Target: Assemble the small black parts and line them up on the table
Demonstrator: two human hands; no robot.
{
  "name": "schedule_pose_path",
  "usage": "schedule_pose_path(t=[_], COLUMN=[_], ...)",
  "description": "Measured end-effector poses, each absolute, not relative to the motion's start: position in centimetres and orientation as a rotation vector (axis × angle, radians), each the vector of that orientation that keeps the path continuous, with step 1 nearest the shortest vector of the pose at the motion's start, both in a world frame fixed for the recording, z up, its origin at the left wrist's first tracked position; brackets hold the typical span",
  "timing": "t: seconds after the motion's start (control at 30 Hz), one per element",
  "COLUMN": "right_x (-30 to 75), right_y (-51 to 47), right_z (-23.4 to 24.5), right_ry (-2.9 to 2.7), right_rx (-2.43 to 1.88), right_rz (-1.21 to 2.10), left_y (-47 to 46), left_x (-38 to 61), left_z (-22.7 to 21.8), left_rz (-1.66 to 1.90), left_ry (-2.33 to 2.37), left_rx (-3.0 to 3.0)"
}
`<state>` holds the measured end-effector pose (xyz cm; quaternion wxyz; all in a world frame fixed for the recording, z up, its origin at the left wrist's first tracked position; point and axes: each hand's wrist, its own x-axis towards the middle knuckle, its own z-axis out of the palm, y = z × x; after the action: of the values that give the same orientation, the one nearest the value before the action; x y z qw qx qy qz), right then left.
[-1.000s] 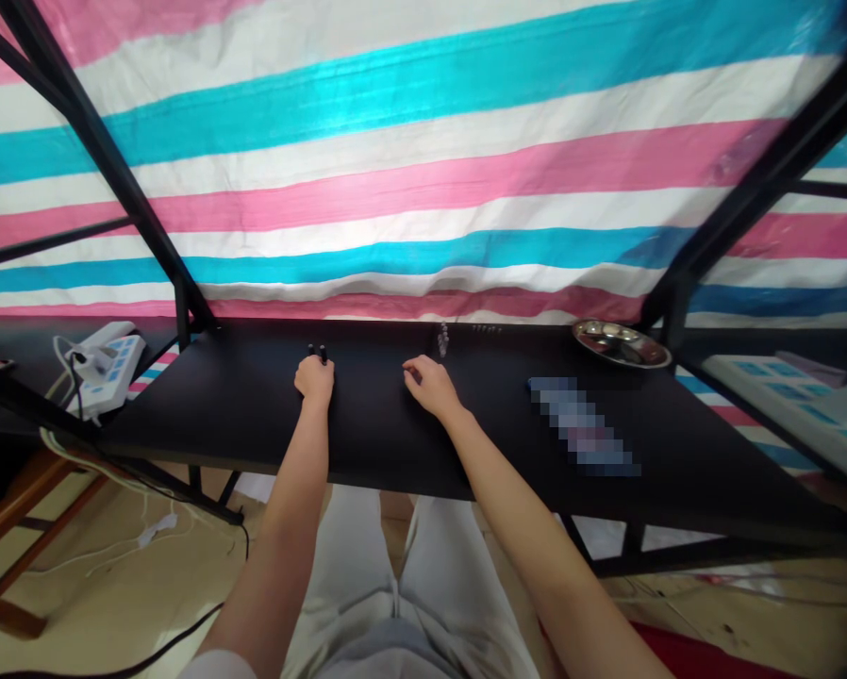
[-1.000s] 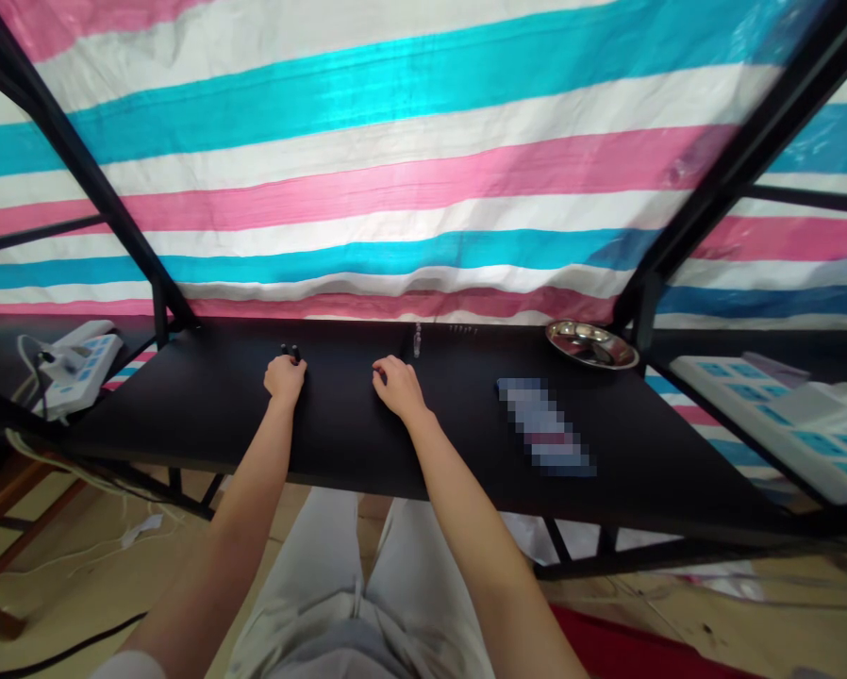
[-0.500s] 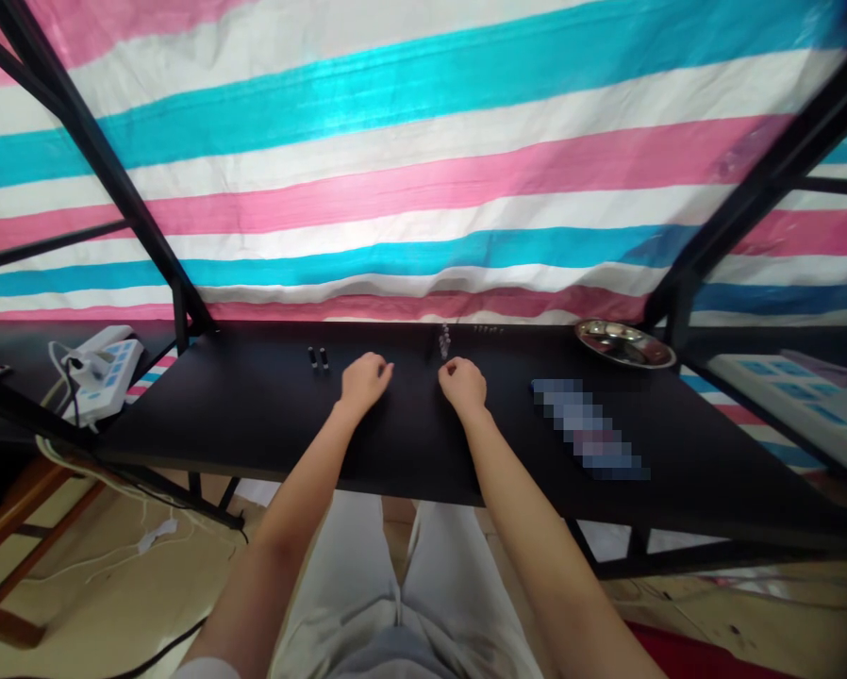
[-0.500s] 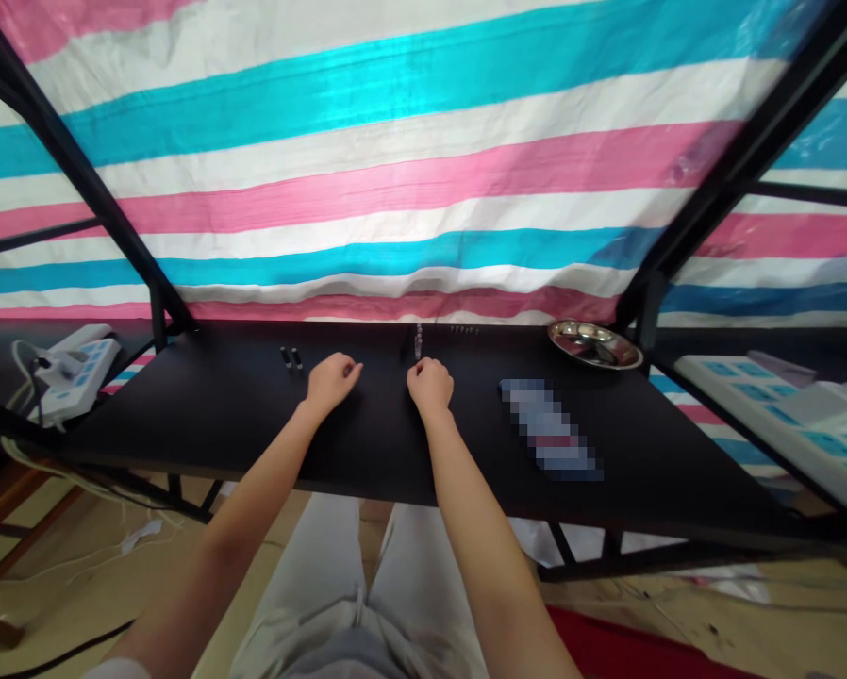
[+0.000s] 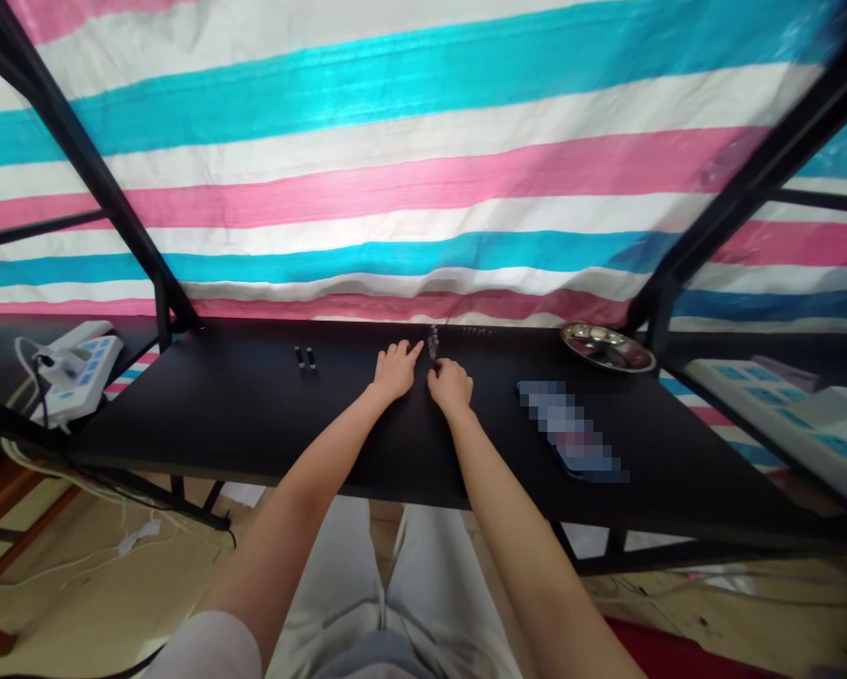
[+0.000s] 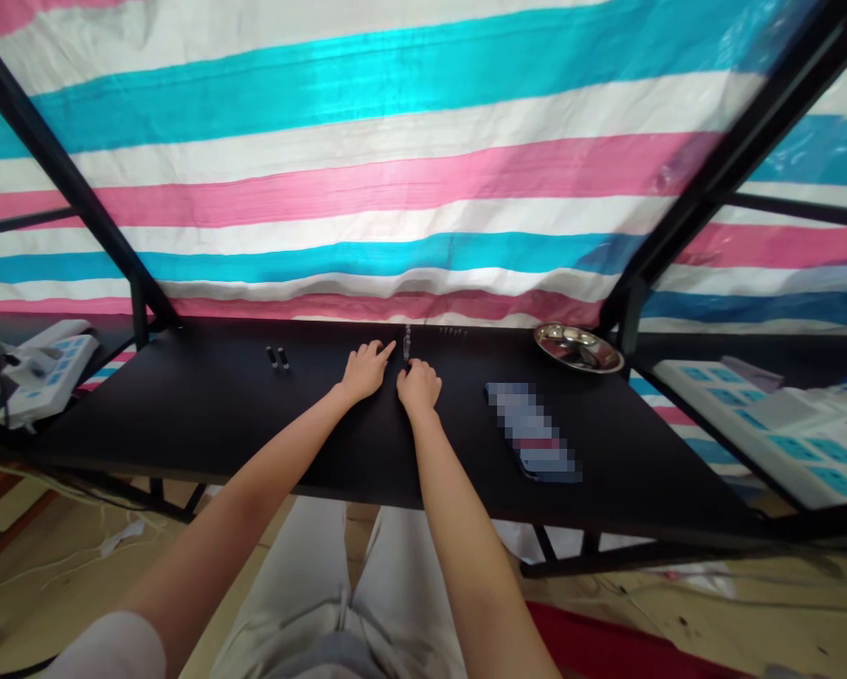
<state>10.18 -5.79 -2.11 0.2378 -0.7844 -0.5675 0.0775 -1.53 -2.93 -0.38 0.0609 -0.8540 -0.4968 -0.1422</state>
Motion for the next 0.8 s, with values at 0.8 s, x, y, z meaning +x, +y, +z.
schedule_pose_path(t=[0.8], right_x=[9.8], right_y=[-3.4], right_z=[-1.9], right_ry=[-1.480], right_rx=[-2.251], right_rz=[0.155], left_y=[-7.4], left_x=[-6.1], left_z=[-1.0], left_rz=[-1.553], left_ry=[-1.570], left_rx=[-2.487])
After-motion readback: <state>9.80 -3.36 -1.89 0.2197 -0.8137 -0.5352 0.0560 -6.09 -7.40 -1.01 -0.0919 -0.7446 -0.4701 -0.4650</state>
